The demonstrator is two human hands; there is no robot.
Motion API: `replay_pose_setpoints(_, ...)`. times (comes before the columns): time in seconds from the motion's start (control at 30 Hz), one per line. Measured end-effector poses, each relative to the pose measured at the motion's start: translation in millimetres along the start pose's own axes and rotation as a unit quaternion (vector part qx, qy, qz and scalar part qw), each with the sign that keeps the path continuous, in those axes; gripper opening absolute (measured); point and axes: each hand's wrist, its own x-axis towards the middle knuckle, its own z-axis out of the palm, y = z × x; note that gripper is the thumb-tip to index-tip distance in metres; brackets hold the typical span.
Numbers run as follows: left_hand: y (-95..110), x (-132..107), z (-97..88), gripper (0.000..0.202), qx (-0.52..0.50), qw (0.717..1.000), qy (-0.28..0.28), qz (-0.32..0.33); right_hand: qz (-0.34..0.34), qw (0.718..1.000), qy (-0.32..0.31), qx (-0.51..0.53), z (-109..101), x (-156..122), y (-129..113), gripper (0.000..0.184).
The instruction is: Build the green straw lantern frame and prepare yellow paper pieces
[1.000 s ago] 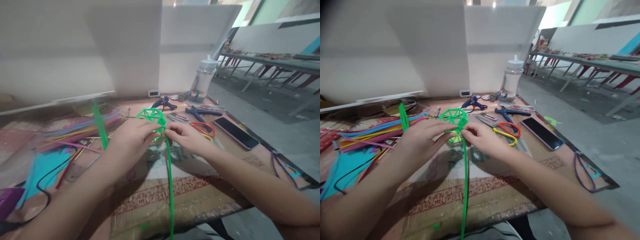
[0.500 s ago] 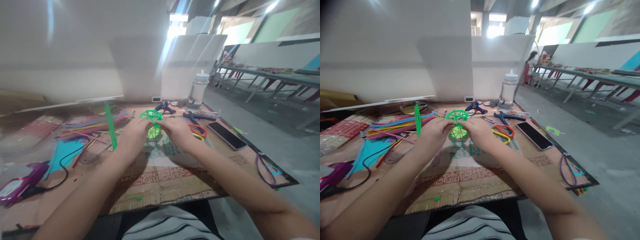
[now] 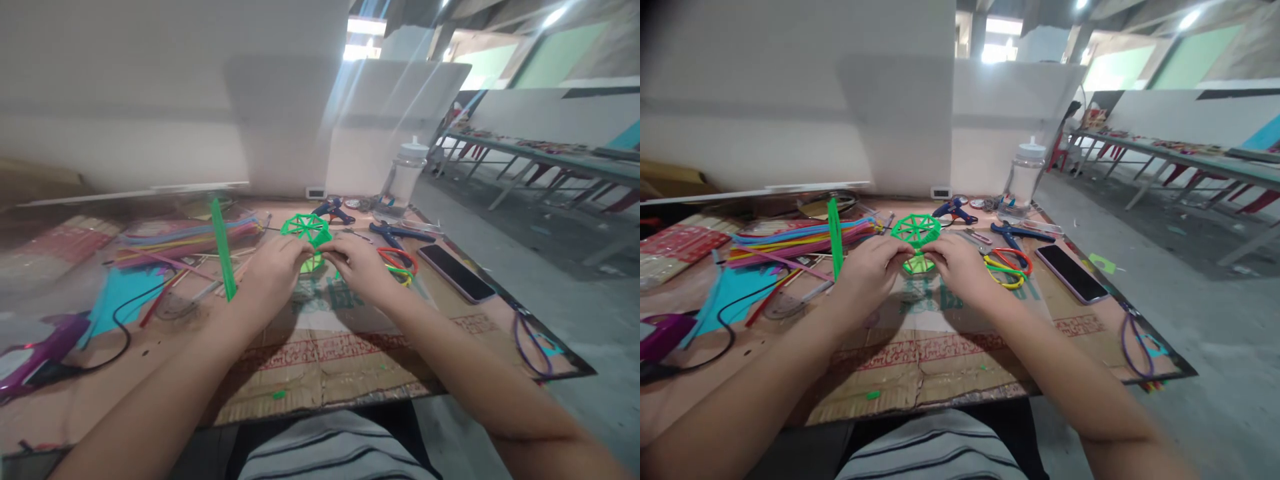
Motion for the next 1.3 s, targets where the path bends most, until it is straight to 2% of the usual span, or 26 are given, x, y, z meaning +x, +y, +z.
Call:
replay_pose_setpoints(0.13, 2.0, -1.7, 0.8, 0.013, -0.007, 1.000, -0.004, 0.011, 0.016, 0.999, -0.011, 0.034, -1.4, 0.5, -3.2, 0.009)
replay_pose_setpoints(0.3, -5.6, -4.6, 5.8, 0.014, 0.012, 0.999, -0.030, 0.001, 0.034, 0.999, -0.015, -0.001, 0.5, -2.8, -1.8, 0.010)
replay_pose_setpoints(0.47, -20.6, -4.2, 4.2, 0.013, 0.056, 0.996, -0.043, -0.057, -0.044, 0.992, 0.061, -0.103, -8.1, -6.3, -0.6, 0.014)
replay_pose_setpoints(0.53, -17.6, -5.2, 3.5, 0.012, 0.048, 0.996, -0.053, -0.050, -0.056, 0.990, 0.058, -0.116, -10.4, -8.0, -2.2, 0.017)
replay_pose_setpoints(0.63, -3.3, -8.7, 5.1, 0.015, 0.046, 0.997, -0.068, 0.003, -0.070, 0.990, 0.021, -0.125, -7.0, -12.5, -4.1, 0.019)
replay_pose_setpoints(0.7, 5.6, -10.9, 6.8, 0.017, 0.049, 0.997, -0.064, 0.014, -0.073, 0.989, 0.003, -0.132, -2.4, -16.0, -3.6, 0.017)
replay_pose_setpoints(0.83, 9.2, -10.9, 7.1, 0.012, 0.023, 0.997, -0.061, -0.031, -0.069, 0.984, -0.010, -0.163, 2.7, -20.1, 0.2, 0.015)
replay_pose_setpoints(1.03, 5.2, -6.1, 4.2, 0.010, 0.016, 0.991, -0.107, -0.076, -0.120, 0.972, -0.002, -0.203, 3.4, -21.0, 5.9, 0.019)
replay_pose_setpoints(1.2, 10.4, -3.1, 4.7, 0.015, 0.033, 0.985, -0.128, -0.110, -0.103, 0.973, 0.033, -0.206, 5.3, -20.3, 4.7, 0.020)
replay_pose_setpoints(1.3, 6.1, -1.9, 0.6, 0.019, 0.063, 0.980, -0.147, -0.116, -0.093, 0.970, 0.037, -0.224, 2.3, -19.0, 4.9, 0.023)
